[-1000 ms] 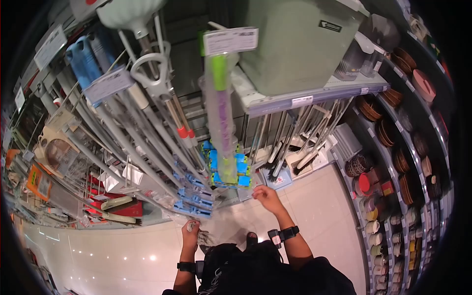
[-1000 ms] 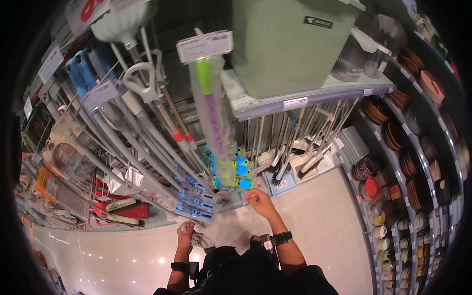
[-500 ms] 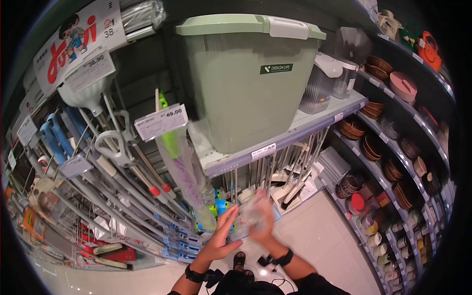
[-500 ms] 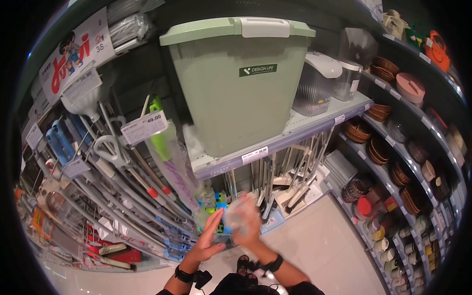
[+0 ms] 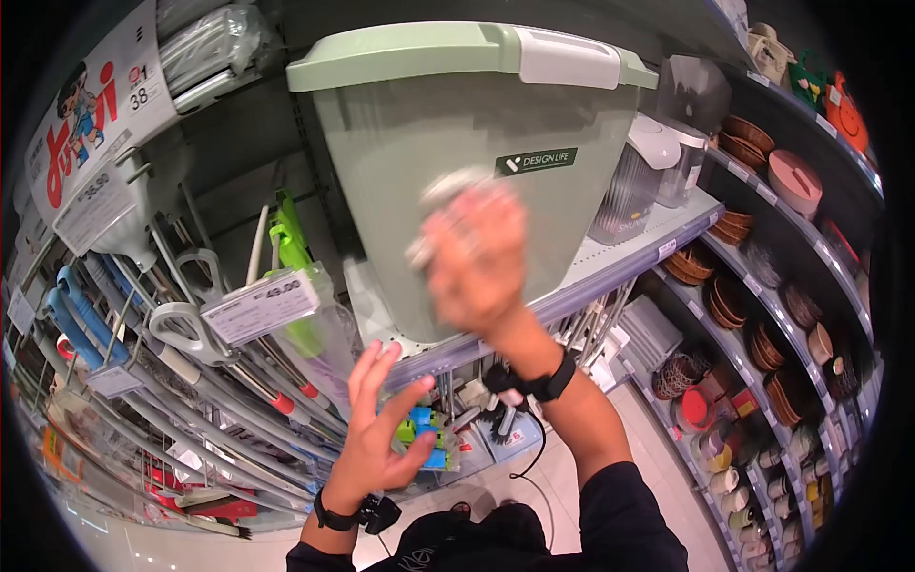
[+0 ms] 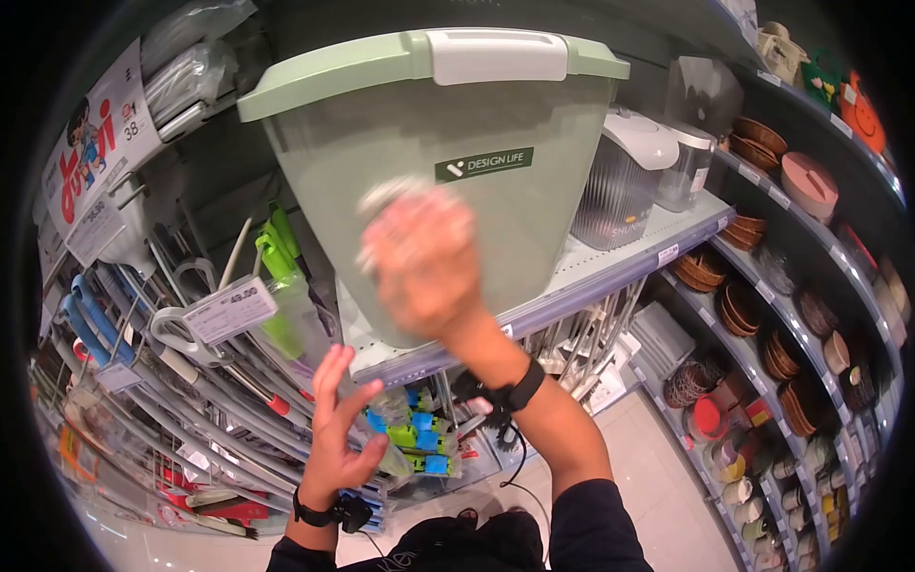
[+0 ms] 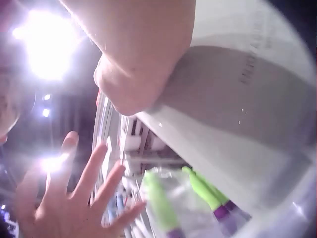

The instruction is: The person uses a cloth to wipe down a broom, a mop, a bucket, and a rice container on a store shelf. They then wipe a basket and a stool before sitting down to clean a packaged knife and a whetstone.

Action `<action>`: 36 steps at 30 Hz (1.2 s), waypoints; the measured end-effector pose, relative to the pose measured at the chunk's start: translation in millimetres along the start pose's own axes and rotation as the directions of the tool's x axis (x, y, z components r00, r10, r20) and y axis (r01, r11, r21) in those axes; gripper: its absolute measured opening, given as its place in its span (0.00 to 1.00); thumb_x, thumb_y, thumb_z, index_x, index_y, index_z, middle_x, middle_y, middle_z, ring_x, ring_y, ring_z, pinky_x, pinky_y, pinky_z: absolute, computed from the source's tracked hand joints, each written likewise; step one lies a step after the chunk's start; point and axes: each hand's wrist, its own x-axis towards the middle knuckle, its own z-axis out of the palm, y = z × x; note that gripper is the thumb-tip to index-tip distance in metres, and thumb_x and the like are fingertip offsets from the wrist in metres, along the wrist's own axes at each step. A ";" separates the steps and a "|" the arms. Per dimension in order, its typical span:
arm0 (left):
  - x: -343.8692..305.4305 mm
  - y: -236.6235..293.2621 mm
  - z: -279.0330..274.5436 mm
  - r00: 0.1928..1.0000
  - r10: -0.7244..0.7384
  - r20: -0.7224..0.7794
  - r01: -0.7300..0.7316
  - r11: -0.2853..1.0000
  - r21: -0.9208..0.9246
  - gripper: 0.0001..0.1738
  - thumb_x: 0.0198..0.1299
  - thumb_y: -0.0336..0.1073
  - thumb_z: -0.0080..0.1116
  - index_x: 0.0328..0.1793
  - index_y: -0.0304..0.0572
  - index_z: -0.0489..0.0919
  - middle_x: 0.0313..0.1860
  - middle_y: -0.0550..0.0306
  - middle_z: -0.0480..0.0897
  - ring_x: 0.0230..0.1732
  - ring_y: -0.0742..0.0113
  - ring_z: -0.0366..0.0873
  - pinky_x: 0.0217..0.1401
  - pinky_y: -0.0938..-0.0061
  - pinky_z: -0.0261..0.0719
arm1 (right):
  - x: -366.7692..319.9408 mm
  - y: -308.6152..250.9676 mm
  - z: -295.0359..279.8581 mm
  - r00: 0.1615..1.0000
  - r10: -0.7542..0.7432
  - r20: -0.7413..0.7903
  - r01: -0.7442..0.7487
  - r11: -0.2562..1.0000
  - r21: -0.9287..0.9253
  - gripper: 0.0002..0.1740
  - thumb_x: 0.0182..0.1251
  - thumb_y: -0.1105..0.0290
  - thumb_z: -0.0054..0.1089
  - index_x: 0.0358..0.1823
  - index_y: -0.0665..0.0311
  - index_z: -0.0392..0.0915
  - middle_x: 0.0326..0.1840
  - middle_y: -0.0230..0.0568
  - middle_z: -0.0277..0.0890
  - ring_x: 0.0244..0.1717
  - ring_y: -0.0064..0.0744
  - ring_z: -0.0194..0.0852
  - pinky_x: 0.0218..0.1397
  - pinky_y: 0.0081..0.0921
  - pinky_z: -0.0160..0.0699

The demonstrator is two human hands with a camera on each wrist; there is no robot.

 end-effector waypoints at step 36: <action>62.8 -79.5 96.2 0.845 -0.308 -0.437 0.264 0.951 -0.159 0.51 0.45 0.36 0.67 0.71 0.32 0.48 0.64 0.41 0.65 0.62 0.54 0.67 0.64 0.66 0.63 | 47.0 -7.8 13.7 0.894 -0.440 0.091 0.385 0.854 0.350 0.14 0.50 0.70 0.57 0.40 0.53 0.82 0.52 0.37 0.76 0.58 0.43 0.69 0.63 0.45 0.62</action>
